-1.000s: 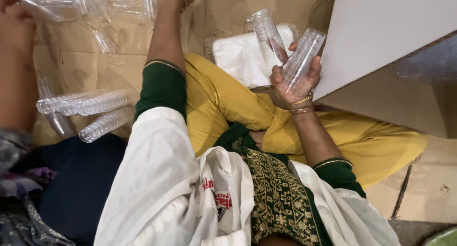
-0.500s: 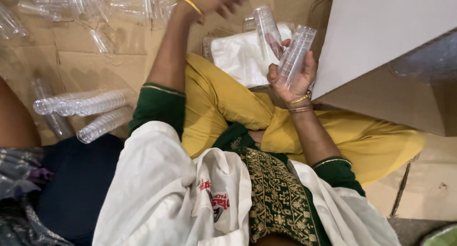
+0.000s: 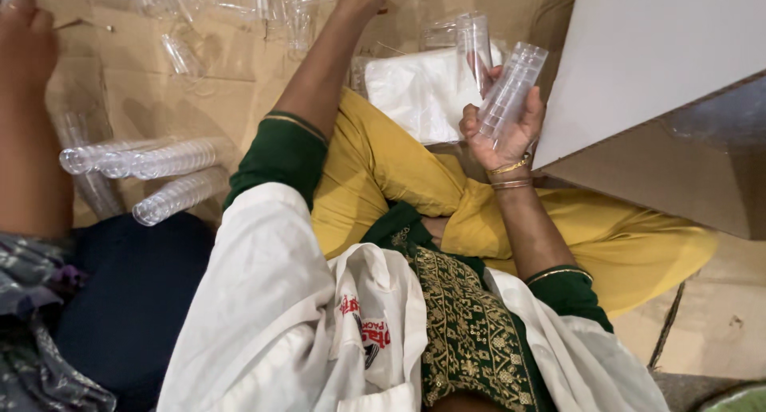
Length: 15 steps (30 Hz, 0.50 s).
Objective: The person sits on the floor and packs clear plastic cups. They wrap stacks of cups with white paper or film, place wrapped stacks into a clear plastic bag, and set finished stacks aside while handling loose cups from the pile.
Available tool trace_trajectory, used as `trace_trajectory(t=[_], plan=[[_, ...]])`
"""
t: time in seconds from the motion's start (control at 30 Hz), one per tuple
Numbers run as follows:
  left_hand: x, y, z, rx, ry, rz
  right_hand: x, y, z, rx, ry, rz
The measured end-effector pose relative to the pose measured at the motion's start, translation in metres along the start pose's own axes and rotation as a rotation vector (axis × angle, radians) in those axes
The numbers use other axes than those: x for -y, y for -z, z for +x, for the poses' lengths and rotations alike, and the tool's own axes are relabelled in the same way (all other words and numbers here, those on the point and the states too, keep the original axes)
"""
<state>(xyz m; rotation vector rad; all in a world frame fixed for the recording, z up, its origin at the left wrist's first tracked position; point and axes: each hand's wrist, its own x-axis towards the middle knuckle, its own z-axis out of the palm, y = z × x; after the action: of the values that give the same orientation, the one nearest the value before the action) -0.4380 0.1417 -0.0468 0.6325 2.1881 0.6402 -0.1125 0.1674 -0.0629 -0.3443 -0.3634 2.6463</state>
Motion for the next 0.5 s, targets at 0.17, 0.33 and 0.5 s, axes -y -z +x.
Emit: trace_trajectory(t=[0.17, 0.33, 0.5], plan=[[-0.006, 0.01, -0.007, 0.047, -0.044, 0.045, 0.001, -0.007, 0.001, 0.03, 0.001, -0.001], [0.001, 0.032, -0.014, 0.012, -0.001, 0.218, 0.0, -0.01, 0.002, 0.059, -0.023, -0.023], [0.001, 0.05, -0.015, 0.047, 0.048, 0.365, 0.001, -0.008, 0.003, 0.057, -0.025, -0.019]])
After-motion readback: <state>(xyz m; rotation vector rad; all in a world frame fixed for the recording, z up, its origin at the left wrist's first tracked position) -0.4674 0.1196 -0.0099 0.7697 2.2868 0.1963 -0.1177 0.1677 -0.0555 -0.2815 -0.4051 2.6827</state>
